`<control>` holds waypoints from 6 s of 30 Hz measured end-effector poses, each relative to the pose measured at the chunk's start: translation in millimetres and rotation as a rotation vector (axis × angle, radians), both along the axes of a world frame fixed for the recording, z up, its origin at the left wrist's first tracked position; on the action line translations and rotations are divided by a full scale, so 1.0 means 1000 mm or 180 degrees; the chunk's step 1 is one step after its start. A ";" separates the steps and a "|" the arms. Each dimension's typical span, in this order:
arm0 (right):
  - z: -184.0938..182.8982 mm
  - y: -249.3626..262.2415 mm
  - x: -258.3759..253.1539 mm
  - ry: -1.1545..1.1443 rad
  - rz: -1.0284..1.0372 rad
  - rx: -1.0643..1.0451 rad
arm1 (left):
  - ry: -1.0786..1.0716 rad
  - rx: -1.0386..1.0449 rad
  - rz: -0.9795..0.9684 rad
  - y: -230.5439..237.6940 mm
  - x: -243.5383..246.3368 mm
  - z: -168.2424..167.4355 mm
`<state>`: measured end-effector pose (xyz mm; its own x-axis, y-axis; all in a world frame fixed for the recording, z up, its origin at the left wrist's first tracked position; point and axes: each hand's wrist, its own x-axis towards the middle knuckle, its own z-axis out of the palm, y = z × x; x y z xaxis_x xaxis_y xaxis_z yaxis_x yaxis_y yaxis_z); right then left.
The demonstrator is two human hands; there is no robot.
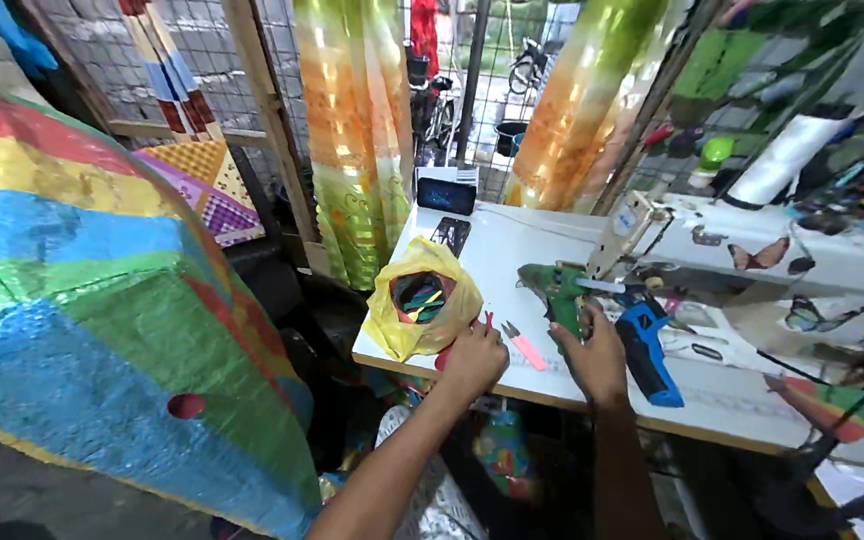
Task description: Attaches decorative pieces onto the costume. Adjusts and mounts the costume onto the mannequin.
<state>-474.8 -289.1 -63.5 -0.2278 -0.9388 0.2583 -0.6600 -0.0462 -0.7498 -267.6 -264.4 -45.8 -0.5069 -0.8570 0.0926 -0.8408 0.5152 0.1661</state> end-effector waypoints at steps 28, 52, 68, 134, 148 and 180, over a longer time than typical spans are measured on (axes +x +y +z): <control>-0.001 0.052 0.029 -0.0417 -0.0020 -0.1276 | 0.5790 0.0850 0.2138 0.091 0.052 0.019; -0.021 0.039 0.069 0.0797 0.1151 -0.0057 | 0.0887 -0.0574 0.0959 0.062 0.069 -0.049; 0.006 -0.032 -0.003 -0.0759 0.0021 -0.0079 | 0.4219 0.0443 0.1486 0.125 0.076 -0.052; 0.008 0.026 0.016 0.0082 -0.0206 -0.0327 | 0.7579 0.0569 0.2757 0.183 0.103 -0.012; -0.031 0.107 0.198 0.0318 0.2421 -0.3082 | 0.7900 0.0770 0.2873 0.189 0.095 -0.006; 0.028 0.131 0.344 -0.2548 0.3065 0.1467 | 0.4119 -0.2116 0.3761 0.222 0.227 0.013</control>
